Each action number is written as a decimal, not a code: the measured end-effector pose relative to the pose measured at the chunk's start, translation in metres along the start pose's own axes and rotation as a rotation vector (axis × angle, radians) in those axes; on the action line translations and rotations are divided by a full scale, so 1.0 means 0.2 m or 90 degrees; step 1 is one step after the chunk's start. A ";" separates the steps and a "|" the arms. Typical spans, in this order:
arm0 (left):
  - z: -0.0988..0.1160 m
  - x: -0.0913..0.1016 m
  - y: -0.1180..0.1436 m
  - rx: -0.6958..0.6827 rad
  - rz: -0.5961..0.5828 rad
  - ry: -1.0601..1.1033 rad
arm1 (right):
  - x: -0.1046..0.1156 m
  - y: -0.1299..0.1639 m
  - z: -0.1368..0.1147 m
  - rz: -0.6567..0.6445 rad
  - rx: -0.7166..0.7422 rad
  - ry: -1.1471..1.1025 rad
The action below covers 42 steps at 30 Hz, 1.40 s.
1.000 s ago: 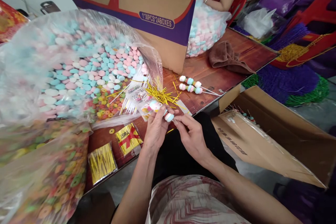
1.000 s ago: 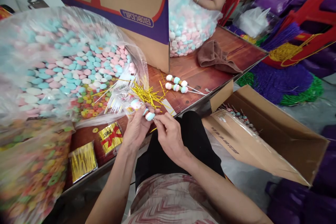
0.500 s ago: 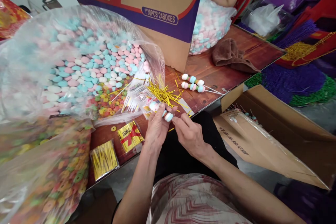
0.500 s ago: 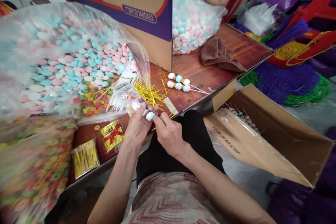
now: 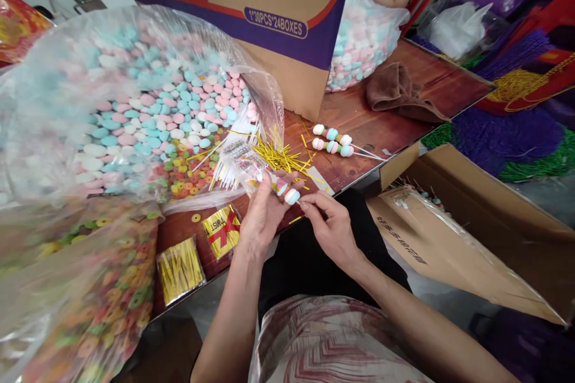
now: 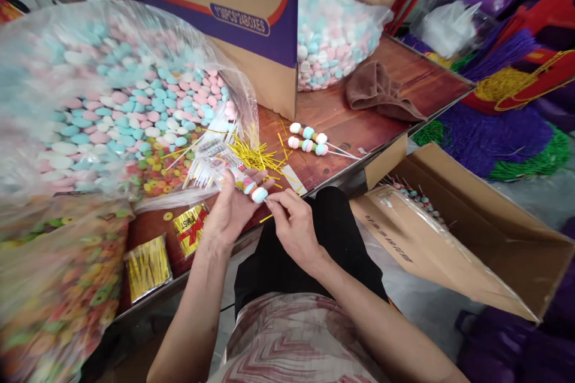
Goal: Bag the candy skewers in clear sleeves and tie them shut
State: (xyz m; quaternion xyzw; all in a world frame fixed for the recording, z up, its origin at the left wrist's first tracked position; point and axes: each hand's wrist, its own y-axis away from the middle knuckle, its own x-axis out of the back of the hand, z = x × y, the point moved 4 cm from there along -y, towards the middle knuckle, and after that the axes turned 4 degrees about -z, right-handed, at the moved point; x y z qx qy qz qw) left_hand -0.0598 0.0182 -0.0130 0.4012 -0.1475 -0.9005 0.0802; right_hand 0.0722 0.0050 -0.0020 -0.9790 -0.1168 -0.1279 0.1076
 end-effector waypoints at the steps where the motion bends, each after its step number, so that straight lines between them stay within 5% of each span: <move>1: 0.02 0.02 -0.01 -0.022 0.022 0.007 | 0.00 0.00 0.01 -0.013 -0.011 -0.001; 6: 0.03 0.04 -0.04 -0.072 0.070 0.021 | 0.00 0.01 -0.01 -0.049 0.037 0.064; 11: 0.03 0.04 -0.04 -0.105 0.088 0.048 | 0.03 0.01 -0.05 -0.074 0.157 0.298; 19: 0.01 0.03 -0.03 -0.059 0.111 0.011 | 0.04 0.01 -0.07 -0.057 0.302 0.547; 24: -0.03 -0.01 -0.02 -0.027 0.082 0.012 | -0.01 0.01 -0.09 -0.061 0.342 0.550; 42: -0.01 -0.01 -0.01 -0.008 0.057 0.051 | -0.07 0.02 -0.08 -0.020 0.235 0.429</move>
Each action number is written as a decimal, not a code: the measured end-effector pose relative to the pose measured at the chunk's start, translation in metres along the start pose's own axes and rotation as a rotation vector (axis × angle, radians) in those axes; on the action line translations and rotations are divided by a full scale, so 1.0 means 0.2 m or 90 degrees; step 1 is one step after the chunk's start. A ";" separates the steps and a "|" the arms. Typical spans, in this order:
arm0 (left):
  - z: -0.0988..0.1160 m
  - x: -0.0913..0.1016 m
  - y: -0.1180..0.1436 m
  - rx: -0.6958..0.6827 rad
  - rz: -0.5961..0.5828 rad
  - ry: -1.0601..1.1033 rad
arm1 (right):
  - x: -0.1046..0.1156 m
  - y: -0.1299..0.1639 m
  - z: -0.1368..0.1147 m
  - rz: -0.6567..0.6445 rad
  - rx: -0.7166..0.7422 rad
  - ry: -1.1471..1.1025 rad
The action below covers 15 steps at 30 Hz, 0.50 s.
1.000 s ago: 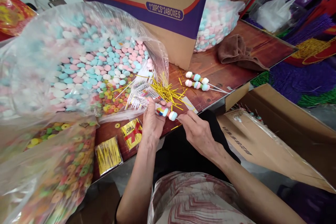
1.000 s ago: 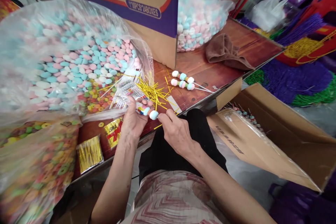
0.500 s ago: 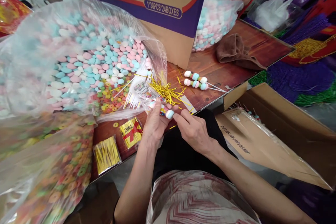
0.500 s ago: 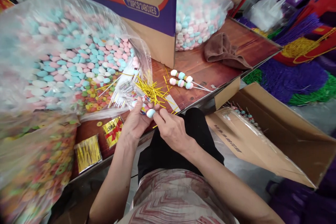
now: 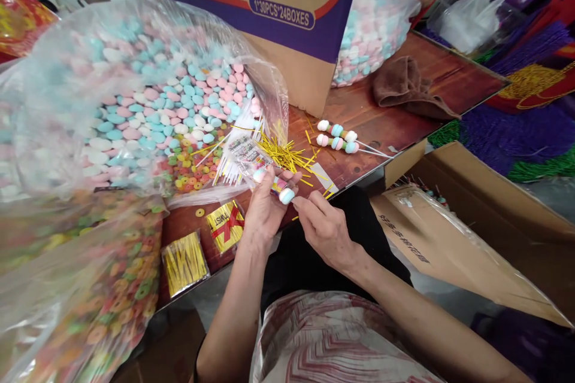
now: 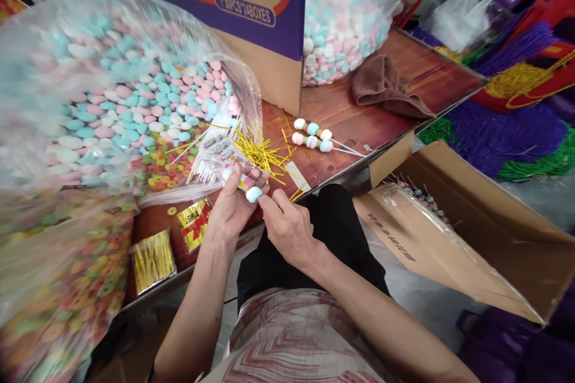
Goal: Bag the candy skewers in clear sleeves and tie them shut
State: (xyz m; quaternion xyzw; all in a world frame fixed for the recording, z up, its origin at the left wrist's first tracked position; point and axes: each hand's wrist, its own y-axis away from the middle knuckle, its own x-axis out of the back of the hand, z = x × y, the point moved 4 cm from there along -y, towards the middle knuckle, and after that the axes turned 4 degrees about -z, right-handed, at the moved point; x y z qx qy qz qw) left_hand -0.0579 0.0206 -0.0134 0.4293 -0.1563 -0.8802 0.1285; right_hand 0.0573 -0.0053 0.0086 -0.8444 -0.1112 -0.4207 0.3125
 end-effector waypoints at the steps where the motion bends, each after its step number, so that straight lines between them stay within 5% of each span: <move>1: 0.00 0.00 0.00 -0.007 -0.006 -0.002 | 0.00 0.00 0.00 0.004 -0.006 -0.008; 8: -0.03 -0.02 0.00 0.000 -0.064 -0.029 | -0.07 -0.03 0.00 0.051 -0.009 -0.019; 15: 0.04 0.03 0.01 0.062 -0.042 -0.017 | -0.06 0.01 0.01 -0.039 -0.016 -0.103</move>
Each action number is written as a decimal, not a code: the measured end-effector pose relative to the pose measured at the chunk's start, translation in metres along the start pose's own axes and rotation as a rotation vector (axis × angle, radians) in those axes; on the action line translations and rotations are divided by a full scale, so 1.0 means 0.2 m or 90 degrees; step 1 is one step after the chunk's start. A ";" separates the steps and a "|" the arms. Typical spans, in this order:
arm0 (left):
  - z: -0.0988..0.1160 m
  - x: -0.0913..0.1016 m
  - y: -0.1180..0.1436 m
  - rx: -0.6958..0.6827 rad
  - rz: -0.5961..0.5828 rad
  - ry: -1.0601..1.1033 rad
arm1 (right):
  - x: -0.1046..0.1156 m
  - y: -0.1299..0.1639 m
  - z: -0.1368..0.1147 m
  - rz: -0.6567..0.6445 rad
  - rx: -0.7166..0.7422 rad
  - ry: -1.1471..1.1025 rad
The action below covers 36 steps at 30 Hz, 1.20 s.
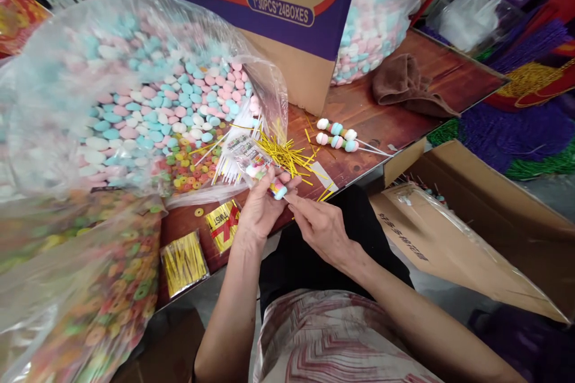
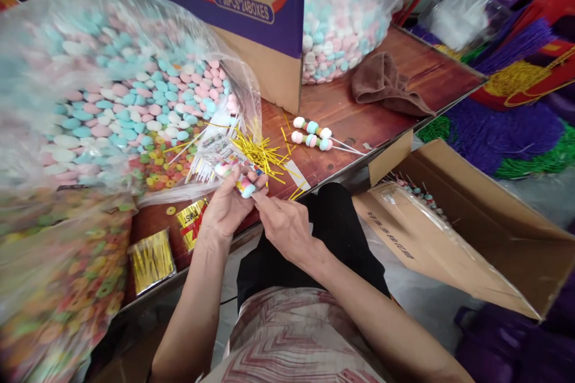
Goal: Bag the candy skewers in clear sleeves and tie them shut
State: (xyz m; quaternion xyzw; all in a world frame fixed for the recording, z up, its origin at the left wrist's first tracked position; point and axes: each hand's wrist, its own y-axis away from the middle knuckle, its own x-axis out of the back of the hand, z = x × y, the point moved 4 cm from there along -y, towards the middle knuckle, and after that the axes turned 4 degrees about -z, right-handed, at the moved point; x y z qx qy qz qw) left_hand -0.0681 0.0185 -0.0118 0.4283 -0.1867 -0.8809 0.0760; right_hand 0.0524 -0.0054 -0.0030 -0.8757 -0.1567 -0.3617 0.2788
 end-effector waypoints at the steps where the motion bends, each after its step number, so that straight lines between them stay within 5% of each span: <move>1: 0.01 0.01 0.00 0.002 0.009 0.001 | 0.01 0.01 0.01 -0.007 0.008 -0.015; 11: 0.00 0.02 -0.02 -0.008 0.027 -0.025 | 0.06 0.01 0.02 -0.018 0.156 0.102; 20: -0.05 0.00 -0.01 0.009 0.010 -0.040 | -0.01 -0.02 -0.03 0.038 0.168 0.267; 23: -0.05 -0.01 0.00 0.011 -0.011 -0.043 | -0.03 -0.03 -0.02 0.026 0.108 0.179; 30: -0.03 0.00 -0.01 -0.007 -0.016 0.030 | 0.00 -0.01 0.01 0.051 -0.122 -0.286; 36: -0.04 -0.02 0.00 -0.106 0.004 0.030 | -0.02 -0.01 -0.02 0.011 -0.148 -0.320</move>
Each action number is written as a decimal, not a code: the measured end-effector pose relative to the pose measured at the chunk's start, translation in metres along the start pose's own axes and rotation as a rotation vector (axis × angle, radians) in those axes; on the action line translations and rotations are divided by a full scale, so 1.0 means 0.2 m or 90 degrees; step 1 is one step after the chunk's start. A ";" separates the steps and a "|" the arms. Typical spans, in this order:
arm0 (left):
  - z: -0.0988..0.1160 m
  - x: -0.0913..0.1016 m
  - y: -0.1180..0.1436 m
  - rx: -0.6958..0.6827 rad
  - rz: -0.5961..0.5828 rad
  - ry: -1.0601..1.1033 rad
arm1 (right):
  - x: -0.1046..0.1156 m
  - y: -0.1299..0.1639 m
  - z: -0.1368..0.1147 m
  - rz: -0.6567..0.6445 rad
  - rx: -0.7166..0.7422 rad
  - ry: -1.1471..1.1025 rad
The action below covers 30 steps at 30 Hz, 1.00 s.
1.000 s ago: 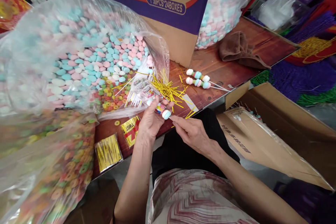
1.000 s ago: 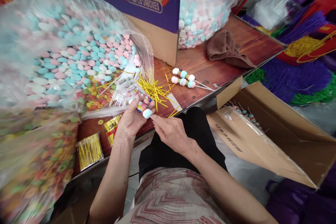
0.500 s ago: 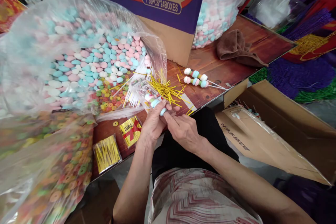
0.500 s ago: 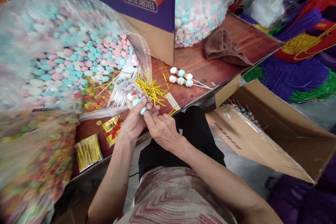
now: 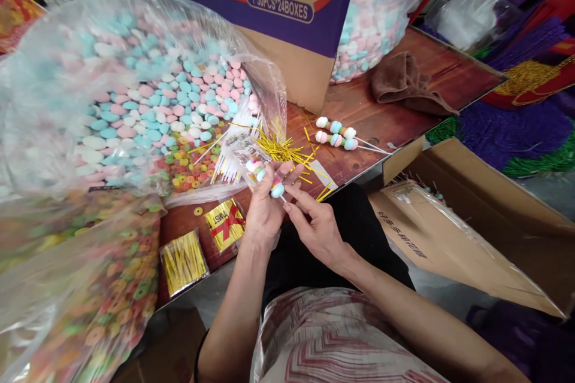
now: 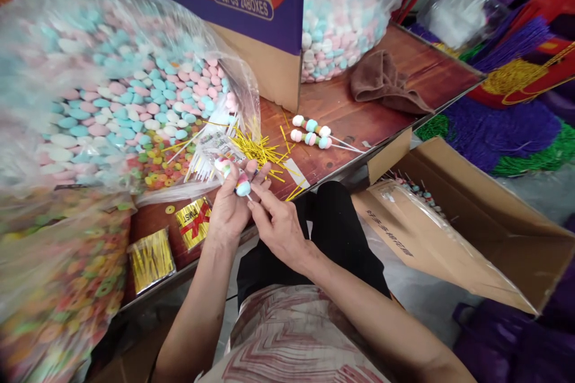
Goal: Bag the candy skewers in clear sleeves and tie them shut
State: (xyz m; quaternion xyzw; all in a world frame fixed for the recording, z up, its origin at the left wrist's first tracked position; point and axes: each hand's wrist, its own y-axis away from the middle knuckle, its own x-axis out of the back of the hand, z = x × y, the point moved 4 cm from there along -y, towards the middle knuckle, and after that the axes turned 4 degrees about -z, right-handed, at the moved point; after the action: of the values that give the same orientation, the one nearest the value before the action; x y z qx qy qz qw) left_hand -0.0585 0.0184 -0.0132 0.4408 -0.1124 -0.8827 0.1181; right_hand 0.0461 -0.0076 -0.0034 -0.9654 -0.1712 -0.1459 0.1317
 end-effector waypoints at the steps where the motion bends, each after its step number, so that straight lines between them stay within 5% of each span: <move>1: 0.00 0.00 0.00 -0.005 0.001 -0.004 | -0.01 0.01 0.00 0.009 0.021 0.019; 8: -0.01 0.00 0.01 0.037 0.004 -0.013 | -0.02 0.02 0.01 0.016 0.208 0.319; 16: -0.06 -0.03 0.03 0.148 -0.036 -0.016 | 0.05 -0.05 -0.02 0.040 0.031 0.142; 24: -0.07 -0.03 0.04 0.165 -0.065 -0.023 | 0.07 -0.05 0.00 0.011 -0.023 0.358; 30: -0.07 -0.03 0.04 0.169 -0.091 -0.026 | 0.09 -0.07 -0.03 -0.017 -0.016 0.208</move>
State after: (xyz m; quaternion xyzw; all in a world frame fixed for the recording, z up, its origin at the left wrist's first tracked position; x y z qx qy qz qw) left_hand -0.0432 0.0105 -0.0139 0.4415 -0.1988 -0.8749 -0.0069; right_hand 0.0550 0.0082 0.0102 -0.9278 -0.1587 -0.3052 0.1440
